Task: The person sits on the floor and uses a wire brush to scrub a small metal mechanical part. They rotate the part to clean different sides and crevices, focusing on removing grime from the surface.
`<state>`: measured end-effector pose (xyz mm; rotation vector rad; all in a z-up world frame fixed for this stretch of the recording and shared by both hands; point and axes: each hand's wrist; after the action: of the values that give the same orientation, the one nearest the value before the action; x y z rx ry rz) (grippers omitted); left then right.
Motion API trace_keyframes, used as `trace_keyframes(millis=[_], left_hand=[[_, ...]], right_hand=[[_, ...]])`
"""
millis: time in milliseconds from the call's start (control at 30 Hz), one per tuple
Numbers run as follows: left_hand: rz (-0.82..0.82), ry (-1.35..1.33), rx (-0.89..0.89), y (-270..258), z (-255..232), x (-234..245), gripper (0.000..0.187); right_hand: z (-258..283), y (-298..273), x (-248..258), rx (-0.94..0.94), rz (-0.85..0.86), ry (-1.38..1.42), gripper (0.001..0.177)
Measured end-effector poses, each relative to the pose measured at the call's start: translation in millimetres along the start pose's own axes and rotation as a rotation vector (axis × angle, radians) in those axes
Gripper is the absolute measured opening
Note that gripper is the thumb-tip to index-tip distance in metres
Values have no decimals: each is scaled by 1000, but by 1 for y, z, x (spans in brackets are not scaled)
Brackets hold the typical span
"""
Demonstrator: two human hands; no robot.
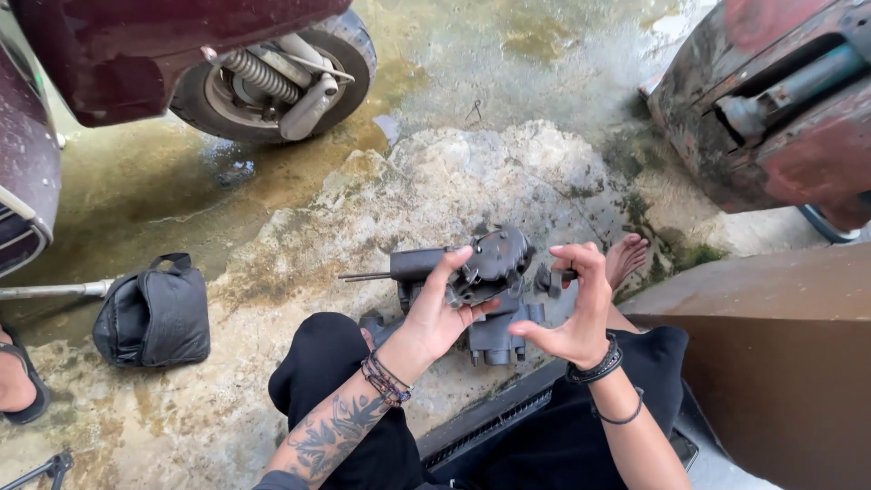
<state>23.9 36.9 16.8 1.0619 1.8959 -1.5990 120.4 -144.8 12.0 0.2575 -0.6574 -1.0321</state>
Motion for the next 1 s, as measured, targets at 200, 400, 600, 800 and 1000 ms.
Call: trace_keyframes(millis=[200, 400, 600, 800, 1000], left_hand=[[190, 165, -155, 1, 7, 23, 71], [414, 396, -378, -38, 9, -5, 96], [459, 487, -516, -59, 1, -26, 88], [440, 555, -477, -60, 1, -28, 77], [379, 601, -496, -70, 9, -32, 76]], right_hand=[[-4, -7, 7, 297, -120, -202, 59], [-14, -48, 13, 381, -180, -117, 84], [34, -29, 16, 419, 81, -206, 34], [44, -28, 14, 411, 64, -147, 31], [42, -29, 16, 429, 19, -67, 29]])
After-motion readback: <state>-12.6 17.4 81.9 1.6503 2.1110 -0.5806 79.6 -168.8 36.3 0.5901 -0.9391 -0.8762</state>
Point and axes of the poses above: each hand's wrist, its own y-axis towards the middle knuckle, its own x-axis out of the back of the hand, z = x × y, and after that the axes turned 3 degrees about -x, right-handed
